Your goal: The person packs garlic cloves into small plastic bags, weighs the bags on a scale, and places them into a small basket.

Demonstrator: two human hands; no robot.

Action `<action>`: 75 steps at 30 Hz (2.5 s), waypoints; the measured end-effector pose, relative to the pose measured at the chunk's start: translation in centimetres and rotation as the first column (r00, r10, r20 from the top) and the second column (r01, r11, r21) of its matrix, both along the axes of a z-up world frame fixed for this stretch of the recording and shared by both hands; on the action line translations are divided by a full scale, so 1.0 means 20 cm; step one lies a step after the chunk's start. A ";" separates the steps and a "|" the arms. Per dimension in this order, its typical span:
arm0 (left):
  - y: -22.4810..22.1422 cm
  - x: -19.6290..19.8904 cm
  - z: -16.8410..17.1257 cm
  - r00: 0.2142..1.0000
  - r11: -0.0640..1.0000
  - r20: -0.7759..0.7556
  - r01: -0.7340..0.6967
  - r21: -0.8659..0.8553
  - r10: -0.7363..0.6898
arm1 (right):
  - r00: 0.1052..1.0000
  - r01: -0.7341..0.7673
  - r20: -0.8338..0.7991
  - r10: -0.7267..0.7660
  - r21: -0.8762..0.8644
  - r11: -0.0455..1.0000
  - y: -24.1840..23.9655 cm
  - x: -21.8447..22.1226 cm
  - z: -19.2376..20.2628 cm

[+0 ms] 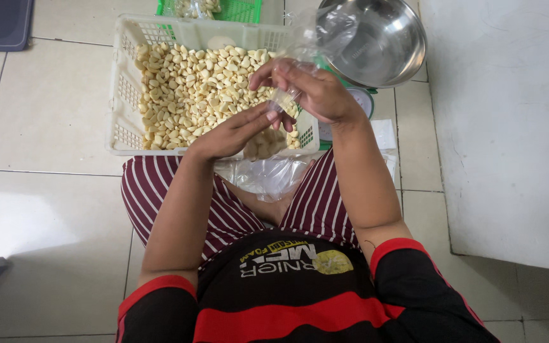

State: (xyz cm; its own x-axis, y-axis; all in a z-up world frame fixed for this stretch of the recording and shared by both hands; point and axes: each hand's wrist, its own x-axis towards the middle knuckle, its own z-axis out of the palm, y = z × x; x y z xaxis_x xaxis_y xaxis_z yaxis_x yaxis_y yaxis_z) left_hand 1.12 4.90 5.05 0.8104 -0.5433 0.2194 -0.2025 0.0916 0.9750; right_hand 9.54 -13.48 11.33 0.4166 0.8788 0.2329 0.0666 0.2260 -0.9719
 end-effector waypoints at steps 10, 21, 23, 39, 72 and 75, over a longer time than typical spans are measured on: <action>0.06 0.05 -0.09 0.946 0.934 -0.325 -0.114 -0.338 -0.002 | 0.964 0.197 -0.170 -0.206 -0.071 0.978 -0.10 0.08 -0.10; 0.03 0.00 -0.15 0.839 0.857 -0.539 -0.224 -0.464 -0.072 | 0.960 0.181 -0.212 -0.185 -0.040 0.983 -0.11 0.07 -0.15; 0.03 0.00 -0.14 0.818 0.837 -0.570 -0.254 -0.484 -0.081 | 0.958 0.182 -0.218 -0.187 -0.041 0.982 -0.12 0.07 -0.15; 0.19 -0.03 0.31 0.920 0.765 0.360 -0.341 0.546 0.153 | 0.956 0.290 0.073 -0.284 -0.087 0.953 -0.30 -0.09 -0.07; -0.02 -0.30 0.23 0.978 0.771 0.182 -0.195 0.607 0.103 | 0.997 0.076 -0.018 -0.078 0.522 0.850 -0.70 0.01 -0.45; -0.03 -0.33 0.25 0.978 0.776 0.170 -0.202 0.598 0.124 | 0.995 -0.031 -0.056 0.087 0.640 0.768 -0.67 0.03 -0.56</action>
State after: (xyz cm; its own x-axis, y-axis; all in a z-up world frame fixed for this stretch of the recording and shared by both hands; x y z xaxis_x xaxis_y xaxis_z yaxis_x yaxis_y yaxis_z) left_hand -5.56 4.33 9.98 0.8893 -0.4570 -0.0154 -0.2728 -0.5574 0.7841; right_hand 10.20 -26.83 0.10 0.4100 0.5632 0.7174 -0.0363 0.7960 -0.6042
